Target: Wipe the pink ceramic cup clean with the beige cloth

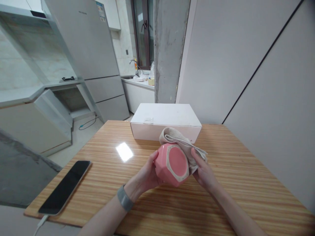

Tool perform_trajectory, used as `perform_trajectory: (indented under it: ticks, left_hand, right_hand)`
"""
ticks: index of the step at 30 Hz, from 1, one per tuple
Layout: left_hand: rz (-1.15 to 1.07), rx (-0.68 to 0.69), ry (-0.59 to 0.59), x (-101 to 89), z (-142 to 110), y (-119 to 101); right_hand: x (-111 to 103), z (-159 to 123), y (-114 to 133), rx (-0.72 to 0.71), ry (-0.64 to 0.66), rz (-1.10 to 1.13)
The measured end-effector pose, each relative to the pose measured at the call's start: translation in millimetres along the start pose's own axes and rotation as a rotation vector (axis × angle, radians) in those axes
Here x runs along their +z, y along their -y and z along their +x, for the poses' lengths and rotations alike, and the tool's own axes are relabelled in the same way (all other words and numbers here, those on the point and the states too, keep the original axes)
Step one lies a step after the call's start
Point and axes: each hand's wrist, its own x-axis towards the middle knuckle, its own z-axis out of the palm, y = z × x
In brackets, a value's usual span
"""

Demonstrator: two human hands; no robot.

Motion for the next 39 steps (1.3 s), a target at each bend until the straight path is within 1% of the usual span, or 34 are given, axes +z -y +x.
perform_trajectory:
  ticks: [4, 9, 12, 15, 18, 20, 24, 28, 31, 33, 35, 39]
  left_hand:
    - [-0.002, 0.123, 0.050, 6.6, 0, -3]
    - [-0.072, 0.228, 0.005, 8.0, -1, -12]
    - [-0.039, 0.209, 0.018, 8.2, -4, -16]
    - [0.011, 0.155, 0.049, 9.8, -6, -18]
    - [-0.029, 0.090, 0.023, 11.9, -6, -20]
    - [-0.047, 0.079, 0.002, 13.3, -4, -20]
    - [0.002, 0.175, -0.060, 14.0, 1, -14]
    - [0.095, 0.335, -0.113, 11.6, 4, -8]
    - [0.123, 0.442, -0.144, 9.6, 5, -7]
    - [0.123, 0.474, -0.145, 8.6, 5, -7]
    - [0.115, 0.452, -0.129, 7.6, 6, -7]
    - [0.067, 0.324, -0.152, 4.7, 9, -7]
  right_hand:
    - [4, 0, -7, -0.014, -0.061, 0.037]
    - [7, -2, -24, 0.018, -0.089, 0.037]
    - [10, -3, -27, 0.022, -0.081, 0.013]
    - [12, -2, -22, 0.057, -0.042, 0.024]
    - [12, -1, -18, 0.104, -0.040, 0.058]
    - [11, -1, -18, 0.124, -0.050, 0.081]
    - [11, -1, -22, 0.124, -0.072, 0.094]
    - [14, -3, -23, 0.120, -0.081, 0.087]
    - [15, -5, -22, 0.127, -0.085, 0.104]
    - [16, -6, -22, 0.125, -0.096, 0.113]
    - [16, -6, -20, 0.124, -0.111, 0.118]
    - [16, -5, -16, 0.133, -0.133, 0.143]
